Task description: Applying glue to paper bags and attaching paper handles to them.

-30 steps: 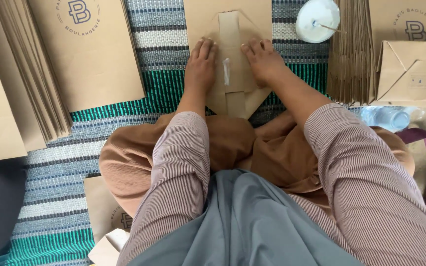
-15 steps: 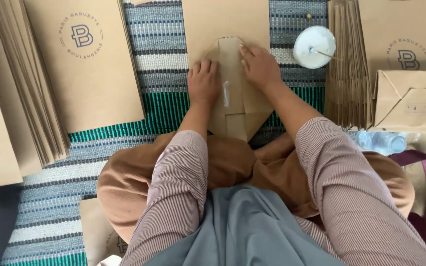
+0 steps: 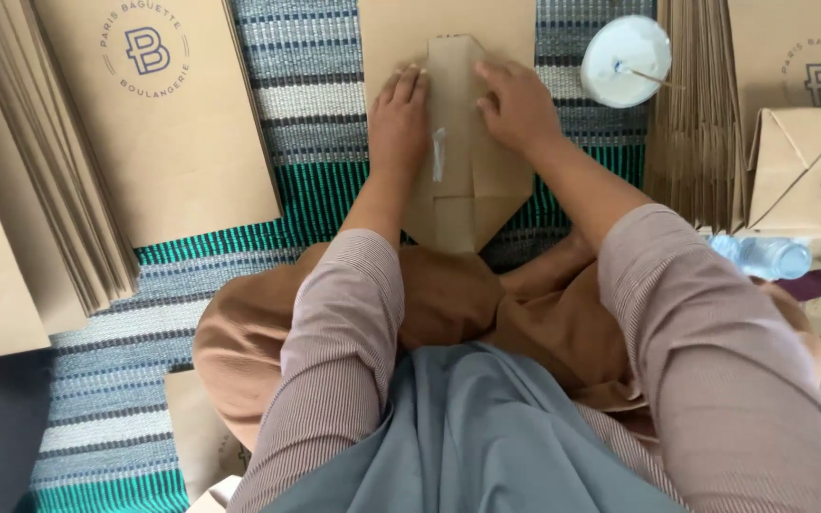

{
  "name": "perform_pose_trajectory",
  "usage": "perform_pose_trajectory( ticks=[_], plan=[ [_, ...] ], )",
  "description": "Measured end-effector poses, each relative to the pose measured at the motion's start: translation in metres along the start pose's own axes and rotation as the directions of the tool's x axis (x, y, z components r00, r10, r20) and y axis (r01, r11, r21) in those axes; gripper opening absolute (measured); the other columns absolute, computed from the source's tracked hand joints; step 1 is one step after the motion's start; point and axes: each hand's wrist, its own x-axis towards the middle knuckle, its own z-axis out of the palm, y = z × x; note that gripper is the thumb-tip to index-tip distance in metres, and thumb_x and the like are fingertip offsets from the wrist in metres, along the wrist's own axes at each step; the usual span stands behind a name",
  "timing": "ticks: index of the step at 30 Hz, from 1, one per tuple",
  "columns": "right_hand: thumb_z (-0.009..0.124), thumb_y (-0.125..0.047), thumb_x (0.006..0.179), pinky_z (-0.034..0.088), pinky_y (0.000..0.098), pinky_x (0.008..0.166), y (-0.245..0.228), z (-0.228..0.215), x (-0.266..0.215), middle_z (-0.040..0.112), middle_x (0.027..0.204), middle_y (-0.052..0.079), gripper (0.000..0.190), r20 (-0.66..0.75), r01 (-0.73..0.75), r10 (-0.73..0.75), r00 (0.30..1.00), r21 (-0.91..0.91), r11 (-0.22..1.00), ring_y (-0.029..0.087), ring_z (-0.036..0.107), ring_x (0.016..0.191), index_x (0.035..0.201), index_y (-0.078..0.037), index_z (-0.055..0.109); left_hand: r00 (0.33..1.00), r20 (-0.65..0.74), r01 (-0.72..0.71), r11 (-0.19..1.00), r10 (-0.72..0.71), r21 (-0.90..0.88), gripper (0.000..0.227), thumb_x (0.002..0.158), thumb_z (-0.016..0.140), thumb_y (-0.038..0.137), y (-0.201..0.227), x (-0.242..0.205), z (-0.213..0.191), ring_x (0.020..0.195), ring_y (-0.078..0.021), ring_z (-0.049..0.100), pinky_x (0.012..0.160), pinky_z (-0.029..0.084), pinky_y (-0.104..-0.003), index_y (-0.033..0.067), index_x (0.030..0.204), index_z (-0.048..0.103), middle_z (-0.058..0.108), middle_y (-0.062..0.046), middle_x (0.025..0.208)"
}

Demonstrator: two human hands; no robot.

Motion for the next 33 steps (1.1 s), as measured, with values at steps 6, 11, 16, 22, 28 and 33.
perform_pose_trajectory(
  ticks=[6,11,16,22,28,33],
  plan=[
    [0.053,-0.011,0.109,0.02,0.0583,0.125,-0.013,0.042,-0.057,0.041,0.16,0.023,0.047,-0.055,-0.004,0.003,0.999,-0.023,1.0,0.044,0.035,0.148,0.152,0.006,0.049,0.946,0.303,-0.151,0.984,0.115,0.097,0.058,0.111,0.048,0.023,-0.008,-0.021,-0.028,0.159,-0.0299,0.008,0.131,0.011,-0.048,0.0018,0.162,0.034,0.01,-0.01,0.172],
    [0.048,-0.024,0.111,0.019,0.0562,0.128,-0.029,0.044,-0.068,0.035,0.165,0.02,0.054,-0.127,0.034,-0.058,0.99,-0.179,0.983,0.042,0.032,0.153,0.158,0.003,0.043,0.965,0.238,-0.141,0.984,0.111,0.111,0.059,0.113,0.039,0.032,0.003,-0.067,-0.024,0.159,-0.0297,0.016,0.131,0.013,-0.046,0.005,0.164,0.028,0.02,-0.01,0.172],
    [0.034,-0.053,0.112,0.012,0.055,0.129,-0.041,0.028,-0.064,0.024,0.17,0.023,0.076,-0.031,-0.01,0.003,1.0,-0.226,0.974,0.041,0.02,0.157,0.163,0.003,0.03,0.978,0.132,-0.185,0.961,0.16,0.206,0.066,0.112,0.043,0.037,0.0,-0.072,-0.011,0.162,-0.0287,0.018,0.134,0.013,-0.044,0.0089,0.168,0.02,0.016,-0.01,0.174],
    [0.004,-0.081,0.096,0.004,0.0548,0.13,-0.042,0.029,-0.063,0.009,0.174,0.017,0.107,0.071,-0.024,0.044,0.997,-0.26,0.965,0.036,0.008,0.161,0.167,-0.003,0.017,0.975,0.211,-0.12,0.968,0.073,0.22,0.069,0.112,0.037,0.041,0.004,-0.074,-0.014,0.163,-0.0267,0.007,0.134,0.006,-0.045,0.0119,0.17,0.014,0.007,-0.007,0.176],
    [0.03,-0.048,0.114,0.006,0.0553,0.13,-0.018,0.042,-0.066,0.016,0.173,0.015,0.069,0.018,-0.01,0.014,1.0,-0.179,0.984,0.034,0.013,0.161,0.167,-0.005,0.024,0.965,0.235,-0.173,0.956,0.117,0.235,0.074,0.111,0.04,0.048,0.006,-0.072,-0.029,0.163,-0.0296,0.009,0.134,0.009,-0.047,0.0089,0.169,0.016,0.009,-0.011,0.175],
    [0.04,-0.038,0.114,0.002,0.0507,0.13,-0.032,0.013,-0.06,0.005,0.173,0.017,0.068,0.211,-0.041,0.066,0.975,-0.121,0.992,0.034,0.001,0.16,0.168,-0.002,0.017,0.855,0.518,-0.176,0.961,0.041,0.214,0.12,0.101,0.059,0.08,0.029,-0.064,-0.08,0.161,-0.0326,-0.011,0.134,-0.004,-0.046,0.0041,0.169,-0.004,-0.013,-0.017,0.173]
  ],
)
